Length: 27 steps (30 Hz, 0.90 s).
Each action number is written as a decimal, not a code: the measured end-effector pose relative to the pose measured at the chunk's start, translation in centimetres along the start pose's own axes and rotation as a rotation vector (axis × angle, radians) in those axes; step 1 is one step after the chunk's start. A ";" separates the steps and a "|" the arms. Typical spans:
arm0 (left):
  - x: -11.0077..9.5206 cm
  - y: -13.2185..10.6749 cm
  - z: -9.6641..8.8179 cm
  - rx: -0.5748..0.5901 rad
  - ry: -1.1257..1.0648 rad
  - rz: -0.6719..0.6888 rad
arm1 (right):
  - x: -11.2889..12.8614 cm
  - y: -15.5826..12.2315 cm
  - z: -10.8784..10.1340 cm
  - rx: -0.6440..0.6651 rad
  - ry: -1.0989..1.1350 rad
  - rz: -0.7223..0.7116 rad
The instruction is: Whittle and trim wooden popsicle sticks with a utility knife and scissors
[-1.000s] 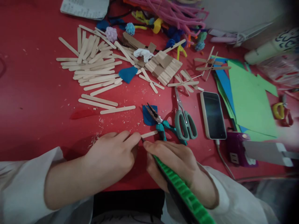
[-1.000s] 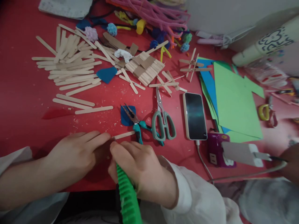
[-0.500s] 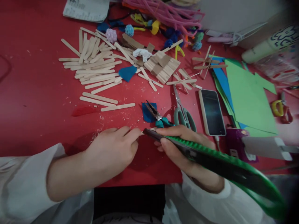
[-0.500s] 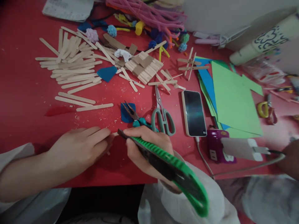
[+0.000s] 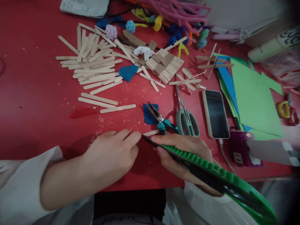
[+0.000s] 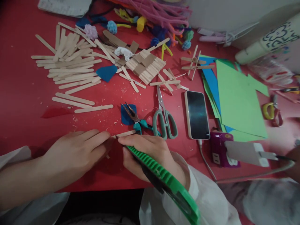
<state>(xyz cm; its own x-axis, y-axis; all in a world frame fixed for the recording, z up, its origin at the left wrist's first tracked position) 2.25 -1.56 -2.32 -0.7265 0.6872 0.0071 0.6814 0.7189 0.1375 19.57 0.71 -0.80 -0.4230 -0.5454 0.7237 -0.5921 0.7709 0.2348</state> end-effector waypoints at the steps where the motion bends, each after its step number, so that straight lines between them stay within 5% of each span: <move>1: 0.0 0.0 0.0 0.010 0.003 -0.003 | 0.0 0.0 0.0 -0.003 0.001 -0.008; 27: -0.1 0.0 0.0 -0.002 -0.011 -0.014 | 0.4 0.4 -0.2 0.036 0.014 -0.049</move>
<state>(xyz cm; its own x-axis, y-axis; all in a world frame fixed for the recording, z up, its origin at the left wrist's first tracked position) 2.26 -1.62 -2.38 -0.7351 0.6779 -0.0057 0.6707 0.7285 0.1392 19.31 0.92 -0.32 -0.3836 -0.5775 0.7207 -0.6363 0.7308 0.2469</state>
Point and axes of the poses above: each hand's wrist, its own y-axis towards the middle knuckle, its own z-axis out of the palm, x = y × z, the point moved 2 cm from there along y, towards the middle knuckle, and after that the axes turned 7 degrees about y, right-handed, at the moved point
